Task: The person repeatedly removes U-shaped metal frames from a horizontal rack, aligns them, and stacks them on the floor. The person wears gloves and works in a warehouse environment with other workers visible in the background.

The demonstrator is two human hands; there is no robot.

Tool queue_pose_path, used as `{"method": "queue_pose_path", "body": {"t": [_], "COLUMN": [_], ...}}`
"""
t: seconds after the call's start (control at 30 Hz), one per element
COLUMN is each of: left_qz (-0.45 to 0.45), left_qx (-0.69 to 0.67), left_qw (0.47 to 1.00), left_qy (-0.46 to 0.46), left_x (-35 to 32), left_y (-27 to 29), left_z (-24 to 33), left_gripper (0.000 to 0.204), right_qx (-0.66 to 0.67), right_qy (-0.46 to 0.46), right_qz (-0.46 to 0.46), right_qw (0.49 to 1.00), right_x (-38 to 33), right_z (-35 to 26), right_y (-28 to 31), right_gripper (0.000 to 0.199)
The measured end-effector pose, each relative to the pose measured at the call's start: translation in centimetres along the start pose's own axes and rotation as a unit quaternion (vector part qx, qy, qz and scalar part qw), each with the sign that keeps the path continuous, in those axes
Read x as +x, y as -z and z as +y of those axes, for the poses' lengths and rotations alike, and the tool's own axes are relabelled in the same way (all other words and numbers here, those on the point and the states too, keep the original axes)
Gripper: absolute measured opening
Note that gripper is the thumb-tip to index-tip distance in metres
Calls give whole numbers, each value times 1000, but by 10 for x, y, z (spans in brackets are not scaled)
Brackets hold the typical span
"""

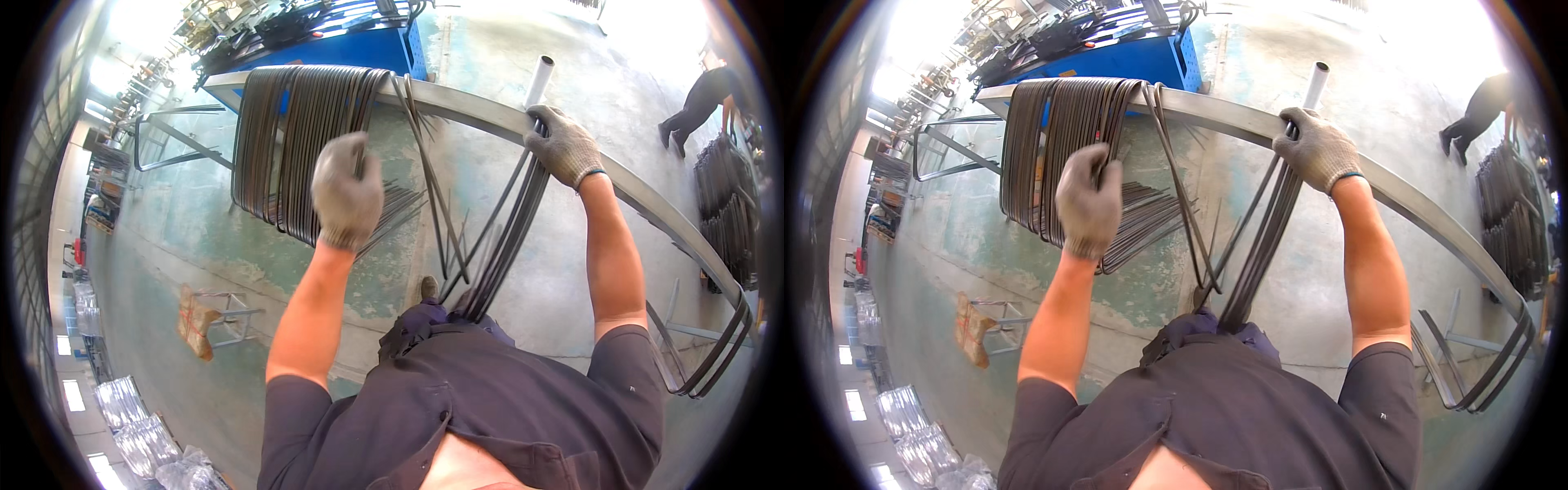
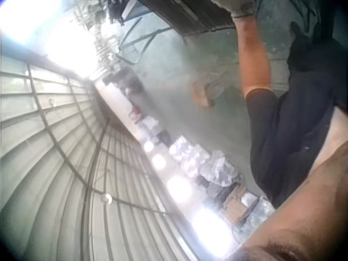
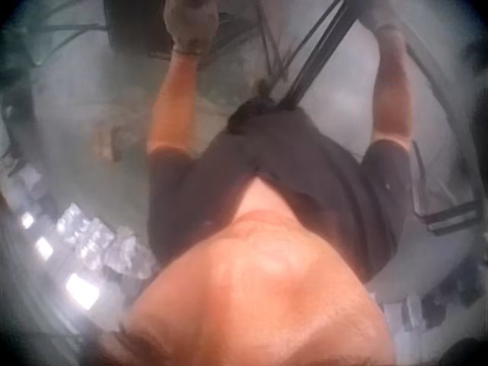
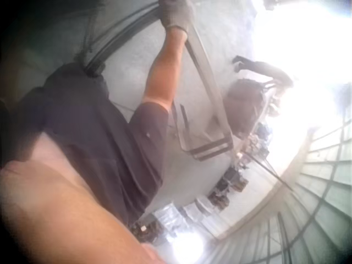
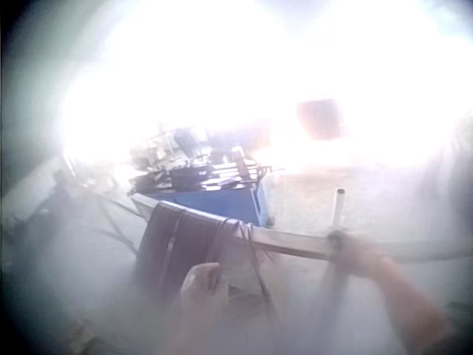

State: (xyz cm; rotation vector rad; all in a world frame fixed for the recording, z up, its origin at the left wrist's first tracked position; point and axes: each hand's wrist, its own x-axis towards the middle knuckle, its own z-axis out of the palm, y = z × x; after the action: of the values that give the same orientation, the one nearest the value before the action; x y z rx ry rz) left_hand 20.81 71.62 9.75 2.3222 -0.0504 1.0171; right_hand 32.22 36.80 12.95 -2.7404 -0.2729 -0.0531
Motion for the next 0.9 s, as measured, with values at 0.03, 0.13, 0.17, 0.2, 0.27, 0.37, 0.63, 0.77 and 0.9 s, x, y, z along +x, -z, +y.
{"method": "queue_pose_path", "body": {"t": [0.03,0.13,0.17,0.2,0.27,0.37,0.63,0.77,0.9], "left_qz": [-8,-38,-50,-75,-126,-147,-144,-201,-211], "left_qx": [23,122,160,182,222,243,97,51,48], "left_qw": [1000,992,986,979,960,953,976,968,967], "left_qy": [-12,8,22,54,116,108,132,144,135], "left_x": [16,59,71,82,101,106,111,105,84], "left_y": [-15,-54,-64,-71,-80,-91,-98,-106,-108], "left_z": [1,-13,-17,-22,-31,-38,-30,5,32], "left_gripper": [25,33,35,37,41,45,32,41,50], "right_qx": [4,-4,-2,-4,-6,1,-3,-8,-13], "right_qy": [7,12,15,18,21,4,-8,-8,-15], "right_qz": [3,19,28,31,38,38,40,45,49], "right_qw": [1000,1000,1000,999,999,999,999,999,999], "right_x": [0,-7,-9,-10,-14,-15,-14,-12,-13], "right_z": [6,17,20,23,26,23,24,29,26], "right_y": [1,4,6,6,7,9,4,-1,-3], "right_gripper": [49,49,49,48,48,46,43,42,43]}}
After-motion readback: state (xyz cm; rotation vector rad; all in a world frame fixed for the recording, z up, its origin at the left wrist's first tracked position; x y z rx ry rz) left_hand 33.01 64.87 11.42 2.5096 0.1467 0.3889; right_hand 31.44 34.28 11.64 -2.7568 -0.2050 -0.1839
